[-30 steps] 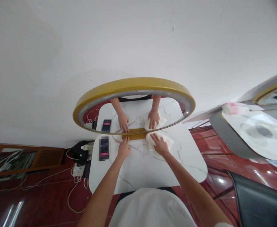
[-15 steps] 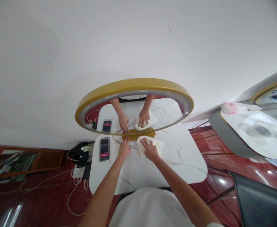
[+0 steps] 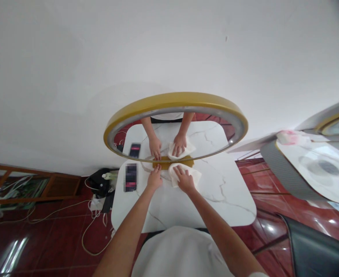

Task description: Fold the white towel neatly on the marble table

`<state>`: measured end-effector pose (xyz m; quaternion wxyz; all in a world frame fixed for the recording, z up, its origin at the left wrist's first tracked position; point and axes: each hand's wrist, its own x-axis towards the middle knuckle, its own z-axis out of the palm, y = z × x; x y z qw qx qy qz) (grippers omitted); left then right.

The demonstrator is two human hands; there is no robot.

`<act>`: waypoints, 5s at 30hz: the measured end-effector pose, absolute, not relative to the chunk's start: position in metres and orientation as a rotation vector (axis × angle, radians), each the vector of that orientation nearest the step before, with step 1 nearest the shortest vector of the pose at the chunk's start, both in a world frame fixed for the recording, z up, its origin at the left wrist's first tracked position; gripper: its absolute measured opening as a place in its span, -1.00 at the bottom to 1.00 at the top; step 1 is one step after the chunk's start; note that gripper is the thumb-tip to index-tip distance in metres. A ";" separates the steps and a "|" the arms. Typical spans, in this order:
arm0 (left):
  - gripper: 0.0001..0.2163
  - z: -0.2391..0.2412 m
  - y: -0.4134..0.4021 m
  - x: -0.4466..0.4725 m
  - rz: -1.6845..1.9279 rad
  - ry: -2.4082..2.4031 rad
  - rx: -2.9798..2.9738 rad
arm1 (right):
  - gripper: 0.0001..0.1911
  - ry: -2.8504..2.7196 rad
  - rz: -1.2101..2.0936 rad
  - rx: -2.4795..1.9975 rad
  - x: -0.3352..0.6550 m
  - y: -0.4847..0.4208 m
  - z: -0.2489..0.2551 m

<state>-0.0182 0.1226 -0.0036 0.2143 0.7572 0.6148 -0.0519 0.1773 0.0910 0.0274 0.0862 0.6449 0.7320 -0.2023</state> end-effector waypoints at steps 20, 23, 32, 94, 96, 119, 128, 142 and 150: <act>-0.34 0.003 0.122 -0.015 -0.122 1.737 2.065 | -0.19 2.223 -0.604 1.841 0.126 0.100 0.025; -0.35 0.004 0.122 -0.015 -0.119 1.735 2.072 | -0.18 2.237 -0.603 1.835 0.130 0.101 0.025; -0.33 0.005 0.120 -0.015 -0.094 1.758 2.066 | -0.17 2.104 -0.628 2.048 0.174 0.088 0.023; -0.57 0.012 0.108 -0.015 -0.020 1.667 2.348 | -0.06 2.332 -0.658 1.805 0.167 0.097 -0.003; -0.57 0.009 0.101 -0.012 -0.028 1.643 2.402 | -0.07 2.328 -0.660 1.805 0.167 0.097 -0.004; -0.50 0.010 0.058 0.035 -0.059 1.909 1.997 | -0.37 2.375 -0.666 1.992 0.165 0.082 0.025; -0.61 0.014 0.032 0.019 0.016 1.799 2.015 | -0.51 2.594 -0.681 1.768 0.199 0.010 -0.007; -0.74 0.016 0.041 -0.008 0.034 1.405 1.648 | -0.09 2.542 -0.795 1.728 0.184 0.004 0.002; -0.70 0.034 0.035 -0.001 0.451 1.024 1.235 | -0.21 2.544 -1.008 1.867 0.185 -0.006 0.002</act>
